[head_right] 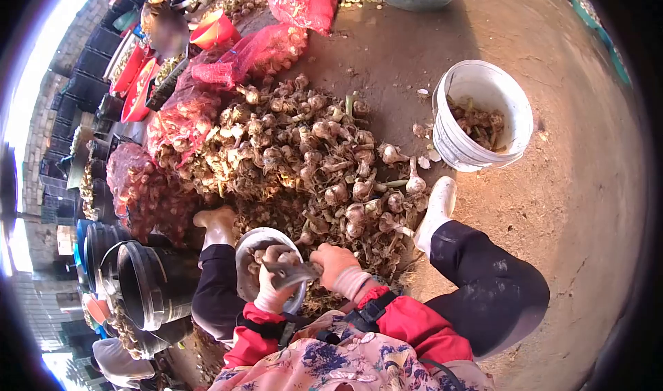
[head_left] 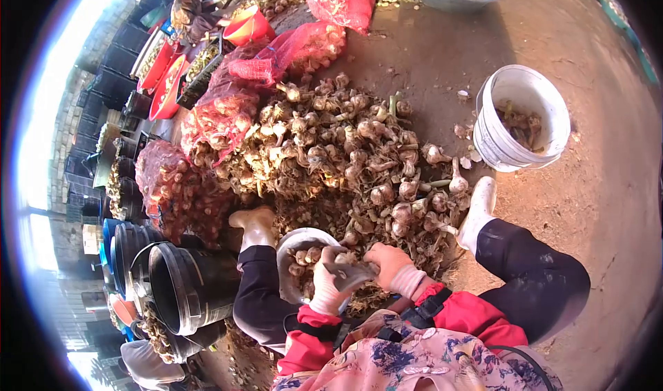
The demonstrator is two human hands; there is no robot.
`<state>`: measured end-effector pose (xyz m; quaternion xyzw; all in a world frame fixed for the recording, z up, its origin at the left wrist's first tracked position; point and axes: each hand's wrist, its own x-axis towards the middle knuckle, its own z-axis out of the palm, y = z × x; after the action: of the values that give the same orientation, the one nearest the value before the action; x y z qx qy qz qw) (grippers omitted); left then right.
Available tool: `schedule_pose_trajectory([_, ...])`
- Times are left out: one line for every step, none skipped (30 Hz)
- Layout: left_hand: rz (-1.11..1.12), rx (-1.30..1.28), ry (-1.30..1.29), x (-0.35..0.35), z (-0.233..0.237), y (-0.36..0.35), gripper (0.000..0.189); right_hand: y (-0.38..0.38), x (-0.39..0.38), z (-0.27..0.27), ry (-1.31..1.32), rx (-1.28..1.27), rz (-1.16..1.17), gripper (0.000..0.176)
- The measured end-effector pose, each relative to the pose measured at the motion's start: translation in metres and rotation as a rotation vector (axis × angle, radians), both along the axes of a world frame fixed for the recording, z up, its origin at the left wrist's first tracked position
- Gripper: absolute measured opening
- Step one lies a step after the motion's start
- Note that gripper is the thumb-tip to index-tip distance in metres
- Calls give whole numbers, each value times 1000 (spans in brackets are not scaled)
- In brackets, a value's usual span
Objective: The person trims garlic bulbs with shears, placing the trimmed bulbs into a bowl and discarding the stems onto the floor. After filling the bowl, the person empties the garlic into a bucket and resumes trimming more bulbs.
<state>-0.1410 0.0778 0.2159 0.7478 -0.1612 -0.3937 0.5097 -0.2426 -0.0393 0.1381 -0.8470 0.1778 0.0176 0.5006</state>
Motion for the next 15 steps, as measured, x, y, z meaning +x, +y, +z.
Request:
schedule_pose_trajectory([-56,79,-285,-1,-13,8,50,0,-3,-8,40,26,-38,26])
schedule_pose_trajectory([-107,159,-568,-3,-27,19,49,0,-9,-21,83,54,-72,25])
schedule_pose_trajectory([-91,-8,-475,-10,-14,19,50,-9,-26,-53,216,81,-152,24])
schedule_pose_trajectory([-202,-104,-591,-13,11,17,51,-17,-43,-85,346,118,-225,23])
schedule_pose_trajectory([-135,-122,-476,-10,14,21,51,-24,-48,-98,432,191,-331,23])
schedule_pose_trajectory([-65,-150,-357,-8,13,24,51,-29,-47,-105,523,258,-436,23])
schedule_pose_trajectory([-15,-115,-327,5,0,29,59,-20,-36,-106,240,248,-599,18])
schedule_pose_trajectory([68,-164,-157,9,-10,36,60,-17,-27,-109,146,190,-561,17])
schedule_pose_trajectory([165,-214,7,12,-9,36,62,-17,-20,-83,76,318,-507,18])
schedule_pose_trajectory([319,-342,253,10,-3,32,62,-16,-17,-48,8,450,-452,18])
schedule_pose_trajectory([331,-514,350,15,-15,41,61,-10,-15,-33,-52,432,-381,19])
schedule_pose_trajectory([326,-609,473,13,-9,38,62,-4,-13,-22,-113,412,-309,19])
schedule_pose_trajectory([321,-624,466,10,-1,33,59,3,-10,-9,-155,551,-303,20])
schedule_pose_trajectory([320,-637,459,6,3,28,56,12,-5,-24,-227,504,-235,19])
schedule_pose_trajectory([322,-640,463,5,0,26,56,13,-2,-14,-229,386,-201,18])
